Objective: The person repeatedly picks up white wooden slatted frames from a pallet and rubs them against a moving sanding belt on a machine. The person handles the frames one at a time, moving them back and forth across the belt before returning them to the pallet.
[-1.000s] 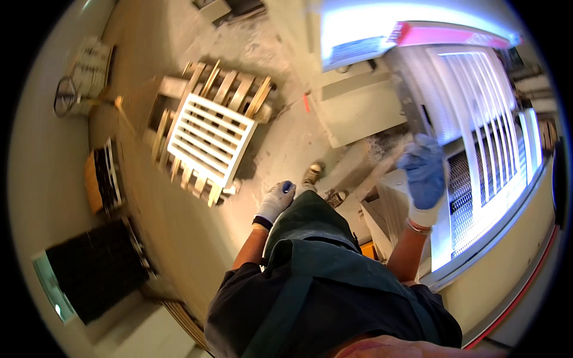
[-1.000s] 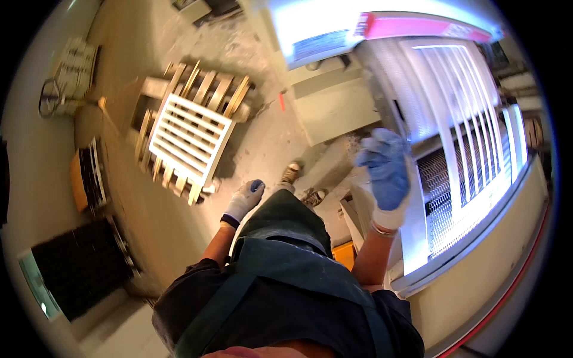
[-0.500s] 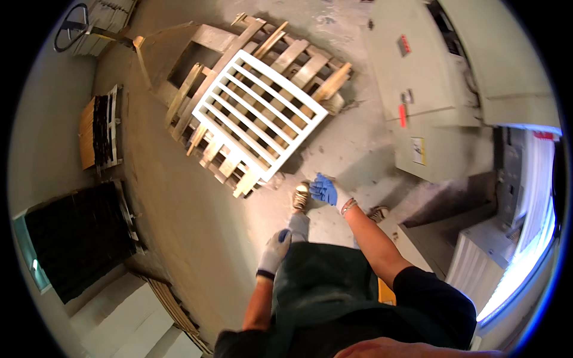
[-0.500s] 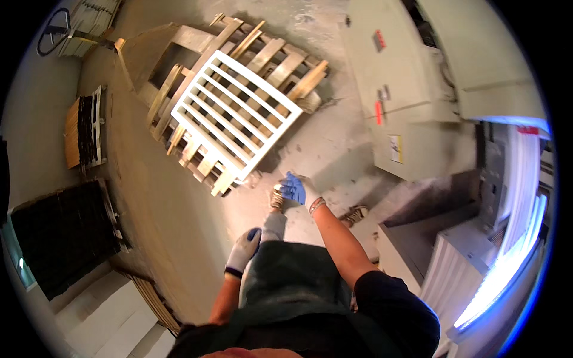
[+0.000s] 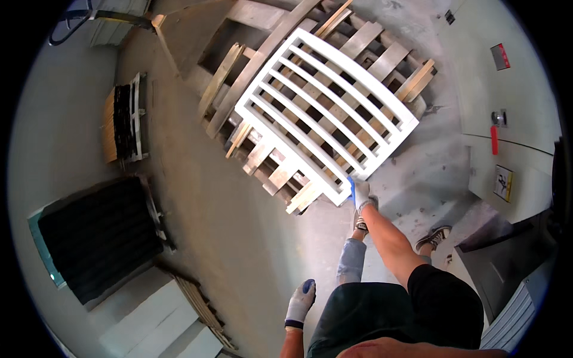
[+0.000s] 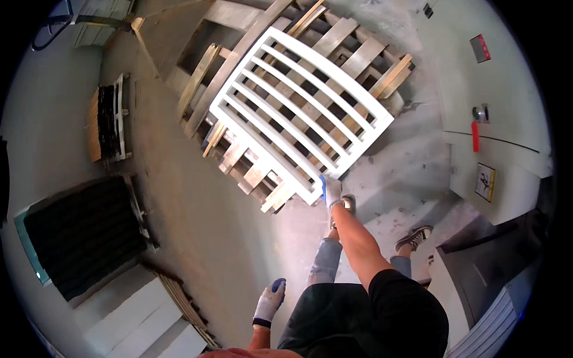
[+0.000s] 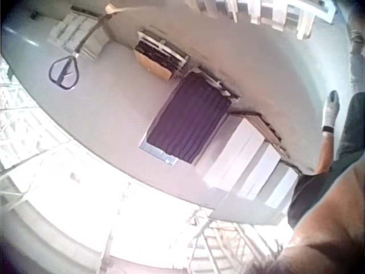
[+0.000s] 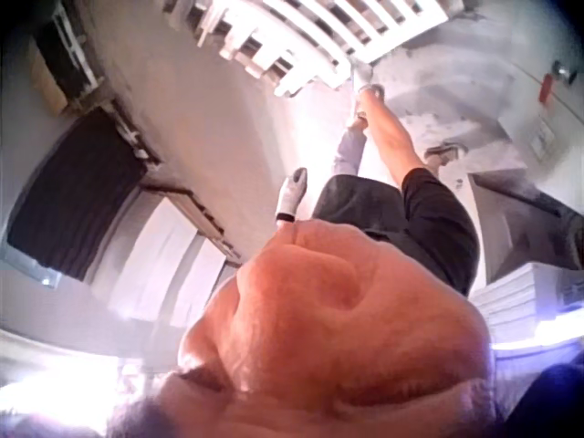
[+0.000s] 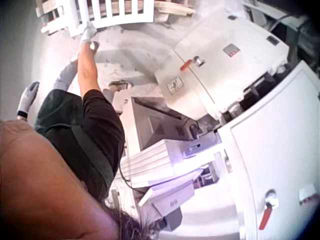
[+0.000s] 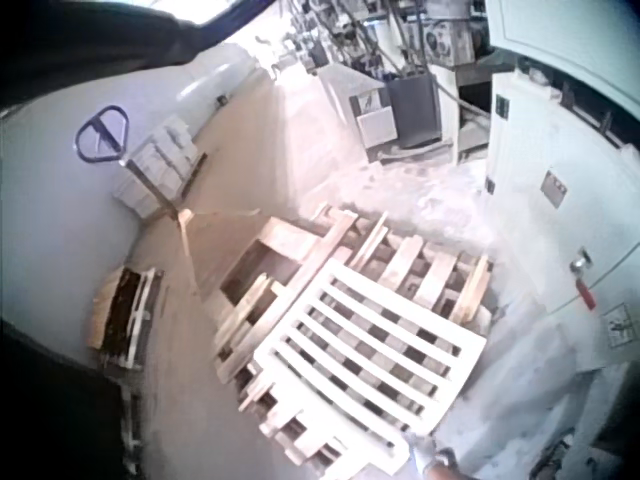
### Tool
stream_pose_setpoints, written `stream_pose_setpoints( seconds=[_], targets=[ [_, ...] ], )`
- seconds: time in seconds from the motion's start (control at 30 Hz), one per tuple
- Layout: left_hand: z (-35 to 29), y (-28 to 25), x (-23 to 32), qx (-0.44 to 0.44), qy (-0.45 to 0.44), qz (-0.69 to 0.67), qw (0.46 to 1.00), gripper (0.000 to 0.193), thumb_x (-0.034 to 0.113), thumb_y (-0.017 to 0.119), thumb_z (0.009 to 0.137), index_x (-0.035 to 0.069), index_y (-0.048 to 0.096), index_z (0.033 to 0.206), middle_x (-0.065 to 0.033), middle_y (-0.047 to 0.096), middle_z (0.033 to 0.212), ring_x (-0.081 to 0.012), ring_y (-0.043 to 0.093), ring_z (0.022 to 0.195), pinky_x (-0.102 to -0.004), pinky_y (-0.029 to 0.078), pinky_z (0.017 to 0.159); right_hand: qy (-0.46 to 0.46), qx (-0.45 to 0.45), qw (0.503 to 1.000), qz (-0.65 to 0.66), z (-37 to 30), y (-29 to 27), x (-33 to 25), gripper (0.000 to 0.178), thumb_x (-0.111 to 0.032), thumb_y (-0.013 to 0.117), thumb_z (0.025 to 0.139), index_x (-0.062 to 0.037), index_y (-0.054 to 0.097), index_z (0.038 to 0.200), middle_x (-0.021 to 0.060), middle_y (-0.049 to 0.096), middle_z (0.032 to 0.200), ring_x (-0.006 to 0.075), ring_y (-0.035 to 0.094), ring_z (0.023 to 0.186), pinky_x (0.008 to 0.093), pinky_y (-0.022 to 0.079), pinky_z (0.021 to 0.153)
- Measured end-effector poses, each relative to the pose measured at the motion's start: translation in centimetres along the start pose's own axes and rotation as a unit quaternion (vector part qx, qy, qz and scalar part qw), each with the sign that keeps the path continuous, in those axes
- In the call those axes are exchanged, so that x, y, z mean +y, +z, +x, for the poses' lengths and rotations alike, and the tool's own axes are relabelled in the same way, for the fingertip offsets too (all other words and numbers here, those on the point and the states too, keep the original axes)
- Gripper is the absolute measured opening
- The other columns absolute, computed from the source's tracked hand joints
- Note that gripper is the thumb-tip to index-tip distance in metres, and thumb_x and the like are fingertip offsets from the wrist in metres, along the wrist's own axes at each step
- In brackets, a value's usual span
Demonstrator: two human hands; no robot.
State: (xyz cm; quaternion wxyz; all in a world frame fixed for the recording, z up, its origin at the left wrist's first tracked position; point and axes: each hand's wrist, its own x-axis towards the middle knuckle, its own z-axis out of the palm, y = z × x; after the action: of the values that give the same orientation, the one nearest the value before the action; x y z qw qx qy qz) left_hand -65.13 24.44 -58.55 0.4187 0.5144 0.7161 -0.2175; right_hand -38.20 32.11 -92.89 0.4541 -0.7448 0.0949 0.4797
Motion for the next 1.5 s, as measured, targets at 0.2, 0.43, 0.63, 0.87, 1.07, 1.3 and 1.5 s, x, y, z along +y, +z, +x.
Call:
stream_pose_setpoints(
  seconds=[0.2,0.43,0.63,0.87,1.07,1.3,1.5],
  targets=[
    [11.7,-3.1,-2.5,0.205,0.298,0.136,0.922,0.049,0.036,0.056,0.091,0.002,0.053,0.126,-0.0279,0.058,0.118,-0.0451,0.056,0.108,-0.0489,0.046,0.093,0.062,-0.1,0.95,0.289,-10.2,-10.2,-4.0,0.016,-0.019,0.067,0.086,-0.0038,0.061,0.087,0.0058,0.06,0.068,0.0164,0.057,0.051,0.0304,0.048,0.046],
    [16.9,-15.9,18.3,0.306,0.324,0.056,0.894,0.044,0.03,0.054,0.095,0.002,0.051,0.129,-0.0259,0.055,0.124,-0.0403,0.054,0.112,-0.0456,0.045,0.096,-0.084,-0.064,0.973,0.204,-29.7,-21.1,-30.2,0.019,-0.019,0.068,0.087,-0.0019,0.062,0.094,0.0045,0.06,0.07,0.0143,0.06,0.054,0.0267,0.049,0.048],
    [21.0,-10.4,18.2,0.143,0.378,0.294,0.866,0.044,0.029,0.046,0.098,0.011,0.043,0.138,-0.0256,0.049,0.133,-0.0346,0.06,0.106,-0.0374,0.052,0.085,-0.342,-0.041,0.935,-0.086,-41.6,-33.1,-36.0,0.02,-0.019,0.065,0.088,0.0008,0.066,0.09,0.0034,0.062,0.068,0.0102,0.063,0.059,0.0222,0.05,0.052],
    [9.1,3.7,19.7,-0.316,0.119,-0.396,0.854,0.083,0.072,0.029,0.091,-0.001,0.049,0.127,-0.0193,0.066,0.096,-0.031,0.067,0.073,-0.0398,0.057,0.067,-0.187,-0.031,0.982,-0.017,-56.0,-45.5,-40.3,0.028,-0.01,0.074,0.074,0.0036,0.068,0.097,0.006,0.068,0.078,0.0121,0.064,0.06,0.0242,0.053,0.06],
    [-4.7,8.2,22.8,-0.188,0.25,-0.461,0.831,0.058,0.061,0.037,0.096,0.006,0.053,0.089,-0.0027,0.05,0.065,-0.0154,0.052,0.056,-0.0296,0.048,0.054,-0.274,-0.145,0.949,0.051,-65.0,-56.0,-44.2,0.054,-0.022,0.076,0.07,0.0116,0.06,0.109,0.0176,0.067,0.09,0.0239,0.068,0.069,0.0324,0.057,0.066],
    [-24.0,7.6,34.5,-0.06,0.366,-0.579,0.726,0.053,0.056,0.04,0.098,0.005,0.052,0.089,-0.0023,0.049,0.07,-0.0183,0.05,0.062,-0.0325,0.05,0.068,-0.526,-0.138,0.789,0.285,-65.5,-67.7,-37.8,0.061,-0.033,0.07,0.08,0.006,0.053,0.124,0.0194,0.062,0.111,0.0291,0.064,0.1,0.0387,0.053,0.087],
    [-38.2,6.2,36.8,0.089,0.543,-0.549,0.629,0.054,0.048,0.044,0.099,0.004,0.049,0.131,-0.0077,0.056,0.09,-0.0204,0.056,0.082,-0.0375,0.051,0.076,-0.451,-0.055,0.775,0.439,-60.0,-73.9,-32.3,0.043,-0.025,0.062,0.092,0.0002,0.051,0.126,0.018,0.058,0.12,0.0304,0.061,0.109,0.0395,0.051,0.095]
  ],
)
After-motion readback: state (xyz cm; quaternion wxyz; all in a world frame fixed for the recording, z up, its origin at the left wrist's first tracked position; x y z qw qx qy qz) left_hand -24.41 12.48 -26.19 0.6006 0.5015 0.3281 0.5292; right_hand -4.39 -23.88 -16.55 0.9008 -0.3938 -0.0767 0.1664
